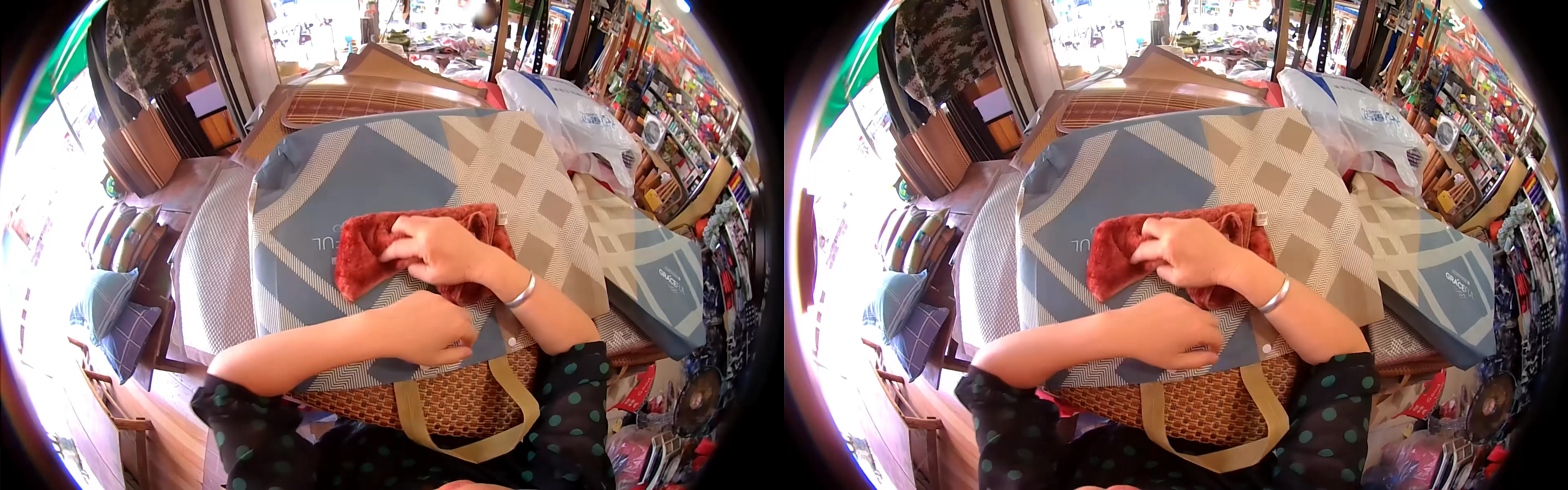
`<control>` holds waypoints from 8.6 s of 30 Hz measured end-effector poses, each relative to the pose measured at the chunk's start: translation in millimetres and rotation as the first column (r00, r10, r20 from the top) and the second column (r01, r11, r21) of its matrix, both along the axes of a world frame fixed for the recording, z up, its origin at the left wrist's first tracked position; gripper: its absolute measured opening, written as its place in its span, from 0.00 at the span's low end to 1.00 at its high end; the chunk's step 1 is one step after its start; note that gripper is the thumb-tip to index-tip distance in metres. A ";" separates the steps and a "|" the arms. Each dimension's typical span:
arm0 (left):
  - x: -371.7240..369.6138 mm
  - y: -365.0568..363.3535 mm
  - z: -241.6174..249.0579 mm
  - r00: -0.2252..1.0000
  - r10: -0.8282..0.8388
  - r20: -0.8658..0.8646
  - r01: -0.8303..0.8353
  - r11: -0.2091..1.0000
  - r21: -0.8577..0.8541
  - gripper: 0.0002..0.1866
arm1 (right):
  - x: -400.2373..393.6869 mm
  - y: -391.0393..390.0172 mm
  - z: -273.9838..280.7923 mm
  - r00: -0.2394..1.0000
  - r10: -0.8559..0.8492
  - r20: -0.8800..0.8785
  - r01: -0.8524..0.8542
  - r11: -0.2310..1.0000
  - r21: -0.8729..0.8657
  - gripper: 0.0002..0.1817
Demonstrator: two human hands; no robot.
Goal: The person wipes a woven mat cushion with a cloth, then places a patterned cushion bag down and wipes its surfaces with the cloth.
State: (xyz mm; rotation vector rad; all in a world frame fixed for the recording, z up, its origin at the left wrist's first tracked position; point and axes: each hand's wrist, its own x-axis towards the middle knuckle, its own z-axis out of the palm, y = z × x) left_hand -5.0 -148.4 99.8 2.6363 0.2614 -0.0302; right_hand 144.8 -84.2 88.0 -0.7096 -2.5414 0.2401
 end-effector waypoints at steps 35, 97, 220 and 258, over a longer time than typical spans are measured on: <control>9.2 -5.4 -52.9 0.837 -0.047 0.545 0.027 0.999 0.045 0.10 | 21.8 19.8 4.6 0.968 -0.249 -0.018 0.249 0.968 0.032 0.15; 16.6 6.9 -49.1 0.881 -0.002 0.474 0.114 0.972 -0.207 0.08 | 8.7 -6.9 2.7 0.991 0.135 -0.005 -0.135 0.988 -0.072 0.14; -29.1 107.8 -1.4 0.887 0.389 0.249 -0.462 0.724 0.513 0.21 | 131.9 64.2 -50.2 0.621 -0.782 -0.052 0.743 0.567 0.357 0.20; -31.0 120.5 -8.6 0.839 0.465 0.282 -0.541 0.660 0.522 0.22 | 131.0 59.7 -44.8 0.649 -0.760 -0.030 0.715 0.596 0.365 0.21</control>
